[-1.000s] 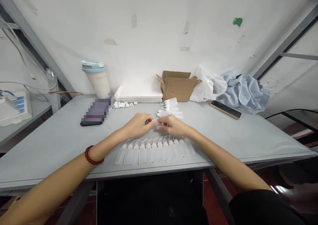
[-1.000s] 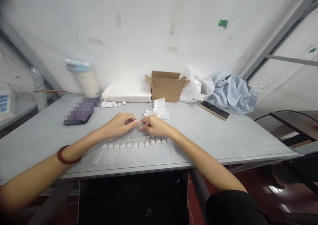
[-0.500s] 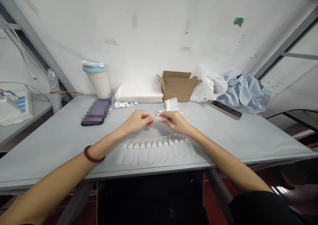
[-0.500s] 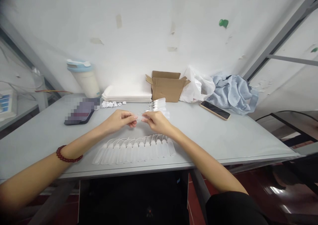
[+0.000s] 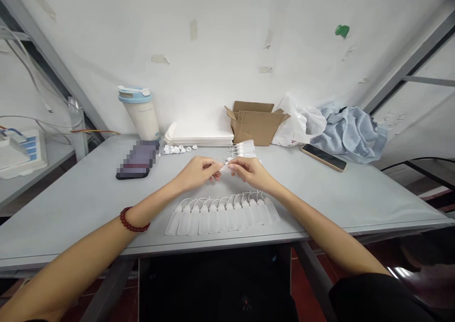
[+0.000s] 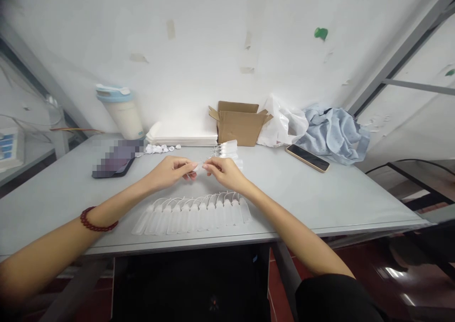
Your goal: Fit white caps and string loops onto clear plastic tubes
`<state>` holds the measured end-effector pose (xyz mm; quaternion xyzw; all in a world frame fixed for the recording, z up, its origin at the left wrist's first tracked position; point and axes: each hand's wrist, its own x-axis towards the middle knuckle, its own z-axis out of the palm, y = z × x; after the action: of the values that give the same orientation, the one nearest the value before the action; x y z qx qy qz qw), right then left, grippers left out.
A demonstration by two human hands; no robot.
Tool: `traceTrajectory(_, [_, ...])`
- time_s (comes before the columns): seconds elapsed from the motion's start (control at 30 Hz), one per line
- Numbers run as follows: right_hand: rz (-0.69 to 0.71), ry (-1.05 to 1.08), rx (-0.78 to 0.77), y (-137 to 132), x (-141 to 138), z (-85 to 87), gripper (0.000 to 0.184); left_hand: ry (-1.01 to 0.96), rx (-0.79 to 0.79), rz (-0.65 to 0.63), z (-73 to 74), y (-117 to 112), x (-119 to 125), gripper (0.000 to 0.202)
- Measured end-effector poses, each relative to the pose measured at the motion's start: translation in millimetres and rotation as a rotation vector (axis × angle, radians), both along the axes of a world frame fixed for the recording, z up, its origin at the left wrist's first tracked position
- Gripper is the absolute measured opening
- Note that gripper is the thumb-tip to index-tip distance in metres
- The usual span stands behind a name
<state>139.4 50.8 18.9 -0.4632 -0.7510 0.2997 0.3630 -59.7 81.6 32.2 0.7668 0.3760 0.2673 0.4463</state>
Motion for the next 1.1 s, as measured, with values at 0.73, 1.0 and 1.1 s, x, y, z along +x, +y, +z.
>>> traceTrajectory(0.73, [0.04, 0.162, -0.131, 1.7, -3.1, -1.7, 0.055, 0.01, 0.25, -0.017, -6.4, -10.5, 2.2, 0.035])
traceTrajectory(1.0, [-0.134, 0.097, 0.019, 12.1, 11.4, 0.2, 0.046, 0.145, 0.324, 0.118, -2.6, 24.3, -14.1, 0.04])
traceTrajectory(1.1, [-0.299, -0.037, 0.231, 22.6, 28.4, 0.3, 0.033, 0.459, 0.571, 0.251, 5.2, 52.4, -43.2, 0.024])
